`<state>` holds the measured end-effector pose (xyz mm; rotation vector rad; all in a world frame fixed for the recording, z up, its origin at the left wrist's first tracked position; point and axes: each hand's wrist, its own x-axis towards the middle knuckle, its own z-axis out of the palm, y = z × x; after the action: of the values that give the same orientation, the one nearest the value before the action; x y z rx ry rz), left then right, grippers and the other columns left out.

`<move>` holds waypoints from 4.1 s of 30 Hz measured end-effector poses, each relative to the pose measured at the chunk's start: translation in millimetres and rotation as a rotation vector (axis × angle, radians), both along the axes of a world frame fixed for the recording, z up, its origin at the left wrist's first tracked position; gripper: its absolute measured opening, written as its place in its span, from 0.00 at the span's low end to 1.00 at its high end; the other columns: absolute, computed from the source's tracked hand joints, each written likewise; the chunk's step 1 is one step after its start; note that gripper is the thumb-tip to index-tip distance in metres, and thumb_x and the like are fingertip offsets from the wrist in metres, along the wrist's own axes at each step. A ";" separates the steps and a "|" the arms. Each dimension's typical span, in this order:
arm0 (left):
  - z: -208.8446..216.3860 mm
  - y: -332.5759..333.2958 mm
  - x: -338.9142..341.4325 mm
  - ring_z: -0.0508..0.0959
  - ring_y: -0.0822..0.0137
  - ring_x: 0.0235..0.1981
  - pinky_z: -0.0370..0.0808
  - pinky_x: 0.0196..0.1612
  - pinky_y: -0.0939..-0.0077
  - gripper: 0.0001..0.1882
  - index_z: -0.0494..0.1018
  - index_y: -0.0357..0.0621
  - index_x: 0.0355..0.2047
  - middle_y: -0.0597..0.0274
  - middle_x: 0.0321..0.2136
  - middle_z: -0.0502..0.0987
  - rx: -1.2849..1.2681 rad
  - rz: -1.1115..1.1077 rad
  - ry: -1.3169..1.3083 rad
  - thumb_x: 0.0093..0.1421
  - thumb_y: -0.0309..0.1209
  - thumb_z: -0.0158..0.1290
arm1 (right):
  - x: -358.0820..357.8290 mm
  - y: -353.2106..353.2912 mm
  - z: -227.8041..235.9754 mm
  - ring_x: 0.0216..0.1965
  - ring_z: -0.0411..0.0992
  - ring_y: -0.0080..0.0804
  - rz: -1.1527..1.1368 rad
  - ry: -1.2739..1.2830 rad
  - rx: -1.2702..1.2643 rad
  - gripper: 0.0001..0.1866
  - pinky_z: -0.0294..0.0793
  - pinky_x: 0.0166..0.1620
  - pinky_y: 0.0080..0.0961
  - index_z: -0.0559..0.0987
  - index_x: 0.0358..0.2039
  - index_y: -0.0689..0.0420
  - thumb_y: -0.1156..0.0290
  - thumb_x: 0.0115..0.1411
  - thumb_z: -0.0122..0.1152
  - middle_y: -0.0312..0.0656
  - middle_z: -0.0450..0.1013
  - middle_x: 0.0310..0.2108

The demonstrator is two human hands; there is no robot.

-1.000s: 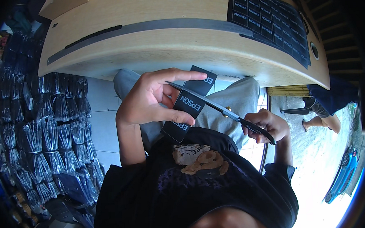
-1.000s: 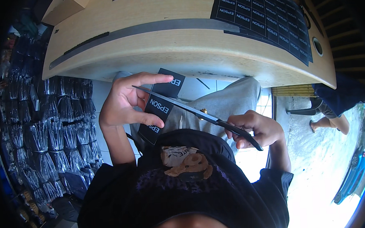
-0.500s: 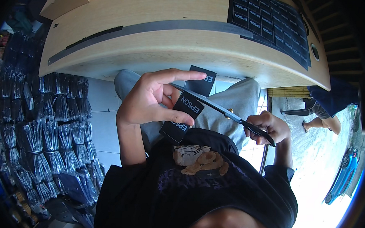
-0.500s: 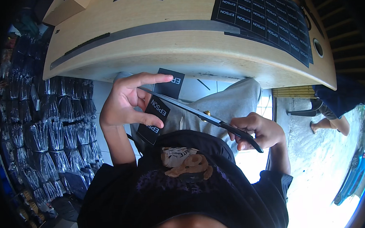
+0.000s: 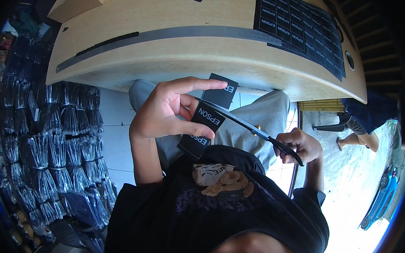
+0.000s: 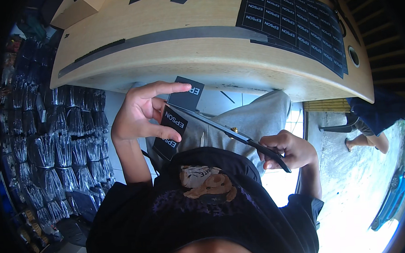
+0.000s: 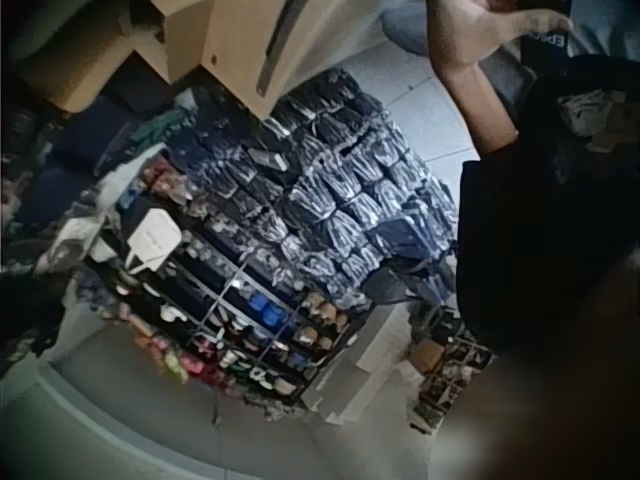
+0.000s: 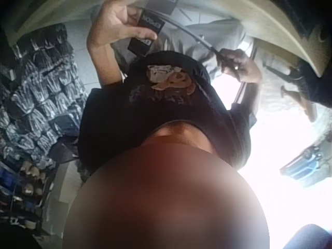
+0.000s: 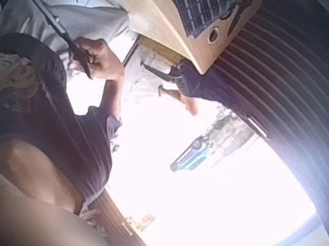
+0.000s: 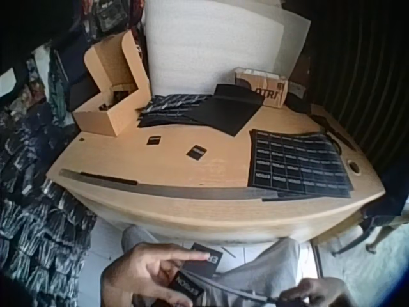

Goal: Cutting individual Epson product labels from a larger sheet using scissors.

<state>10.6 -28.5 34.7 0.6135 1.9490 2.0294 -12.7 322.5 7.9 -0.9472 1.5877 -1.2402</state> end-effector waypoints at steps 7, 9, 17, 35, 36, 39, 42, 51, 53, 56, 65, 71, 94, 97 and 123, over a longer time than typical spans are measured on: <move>6.3 -8.5 -20.0 0.78 0.71 0.34 0.79 0.34 0.84 0.35 0.66 0.36 0.53 0.54 0.48 0.72 -0.021 0.210 0.018 0.41 0.16 0.63 | 13.4 13.1 -4.5 0.17 0.67 0.16 -0.213 -0.173 0.085 0.23 0.62 0.19 0.11 0.76 0.28 0.65 0.55 0.45 0.71 0.34 0.71 0.17; 11.1 -12.9 -37.3 0.77 0.72 0.35 0.78 0.38 0.81 0.31 0.67 0.38 0.52 0.54 0.45 0.73 -0.005 0.334 0.035 0.45 0.16 0.62 | 19.5 17.1 -3.7 0.18 0.67 0.15 -0.256 -0.169 0.101 0.23 0.62 0.20 0.12 0.76 0.28 0.64 0.56 0.46 0.71 0.34 0.70 0.17; -16.1 -98.8 -176.8 0.77 0.71 0.30 0.75 0.33 0.79 0.24 0.74 0.35 0.43 0.53 0.35 0.78 -0.407 0.762 0.243 0.45 0.29 0.65 | 35.0 15.5 -5.2 0.20 0.65 0.14 -0.310 -0.213 0.096 0.23 0.61 0.22 0.12 0.75 0.30 0.63 0.54 0.47 0.70 0.31 0.70 0.19; 37.6 38.6 -30.7 0.78 0.67 0.36 0.80 0.35 0.81 0.33 0.61 0.35 0.50 0.49 0.44 0.68 0.015 0.408 0.219 0.44 0.17 0.63 | 7.6 -121.9 6.2 0.23 0.63 0.13 -0.972 -0.008 -0.542 0.30 0.63 0.28 0.11 0.68 0.42 0.65 0.61 0.45 0.72 0.39 0.75 0.32; 36.6 43.0 -28.0 0.78 0.67 0.36 0.80 0.35 0.81 0.33 0.61 0.35 0.50 0.49 0.44 0.68 0.016 0.397 0.213 0.44 0.17 0.63 | 6.5 -126.3 14.4 0.24 0.64 0.12 -0.968 -0.031 -0.543 0.27 0.64 0.28 0.11 0.68 0.42 0.65 0.67 0.47 0.72 0.40 0.75 0.34; 30.6 52.5 -23.3 0.78 0.67 0.37 0.80 0.35 0.80 0.31 0.61 0.34 0.50 0.49 0.46 0.68 -0.040 0.382 0.327 0.45 0.18 0.62 | 8.5 -134.4 23.2 0.24 0.65 0.11 -0.997 -0.057 -0.469 0.18 0.66 0.28 0.10 0.69 0.40 0.65 0.78 0.50 0.66 0.40 0.75 0.33; 27.1 58.2 -19.7 0.77 0.67 0.38 0.79 0.37 0.78 0.32 0.59 0.35 0.51 0.48 0.46 0.68 0.013 0.436 0.327 0.47 0.18 0.62 | 11.5 -138.8 19.2 0.23 0.65 0.10 -1.043 -0.032 -0.490 0.16 0.65 0.27 0.09 0.69 0.38 0.65 0.79 0.51 0.64 0.39 0.75 0.31; 3.1 66.4 15.0 0.75 0.66 0.43 0.74 0.42 0.75 0.28 0.62 0.37 0.53 0.50 0.46 0.70 0.108 0.501 0.313 0.52 0.23 0.60 | 9.2 -144.4 30.9 0.25 0.67 0.12 -1.189 0.030 -0.507 0.16 0.66 0.29 0.09 0.70 0.37 0.64 0.81 0.49 0.65 0.38 0.74 0.29; 6.7 68.4 15.1 0.74 0.69 0.45 0.72 0.44 0.78 0.16 0.70 0.35 0.46 0.54 0.45 0.72 0.046 0.485 0.328 0.57 0.24 0.55 | 10.8 -141.8 31.2 0.25 0.67 0.13 -1.158 0.028 -0.479 0.16 0.67 0.30 0.10 0.70 0.37 0.64 0.80 0.50 0.66 0.38 0.74 0.28; 2.6 65.5 11.8 0.73 0.69 0.44 0.71 0.44 0.79 0.15 0.71 0.33 0.46 0.54 0.44 0.73 0.089 0.508 0.333 0.58 0.22 0.54 | 13.9 -139.9 28.7 0.24 0.67 0.14 -1.089 0.005 -0.523 0.18 0.66 0.29 0.12 0.69 0.38 0.65 0.73 0.50 0.67 0.37 0.73 0.26; 0.9 42.0 2.6 0.73 0.77 0.35 0.75 0.32 0.86 0.20 0.72 0.33 0.46 0.54 0.41 0.75 0.153 0.551 0.304 0.50 0.16 0.58 | 20.3 -92.3 6.1 0.21 0.59 0.15 -0.820 0.030 -0.277 0.38 0.58 0.26 0.14 0.68 0.36 0.66 0.43 0.42 0.71 0.29 0.61 0.18; 4.4 27.4 2.2 0.71 0.79 0.31 0.76 0.31 0.86 0.24 0.71 0.35 0.47 0.56 0.42 0.74 0.091 0.533 0.246 0.48 0.15 0.59 | 23.8 -59.2 -2.7 0.23 0.65 0.25 -0.631 0.116 -0.065 0.46 0.64 0.31 0.21 0.68 0.39 0.66 0.31 0.40 0.61 0.36 0.64 0.21; -1.5 3.8 14.5 0.64 0.81 0.22 0.67 0.22 0.91 0.31 0.72 0.41 0.48 0.65 0.34 0.74 -0.069 0.181 0.152 0.41 0.21 0.66 | -15.0 -19.4 11.1 0.23 0.72 0.36 0.140 -0.025 -0.152 0.35 0.71 0.26 0.27 0.75 0.32 0.68 0.42 0.46 0.64 0.50 0.72 0.31; 0.4 6.8 11.7 0.69 0.80 0.25 0.71 0.24 0.90 0.30 0.72 0.39 0.48 0.63 0.35 0.74 -0.016 0.147 0.129 0.42 0.21 0.66 | -15.0 -23.1 19.5 0.22 0.72 0.35 0.141 -0.013 -0.168 0.35 0.70 0.25 0.26 0.75 0.31 0.69 0.42 0.46 0.63 0.50 0.71 0.30; -0.5 4.8 11.3 0.72 0.84 0.27 0.72 0.25 0.94 0.29 0.70 0.36 0.48 0.65 0.31 0.74 0.083 0.025 0.113 0.43 0.22 0.66 | -21.5 -32.6 18.4 0.19 0.70 0.30 0.192 -0.101 -0.169 0.39 0.67 0.23 0.24 0.75 0.34 0.70 0.39 0.45 0.64 0.43 0.69 0.24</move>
<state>21.9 -23.7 34.1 0.7417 1.9516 2.1430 -34.2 289.9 26.3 -1.0984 1.2966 -1.2793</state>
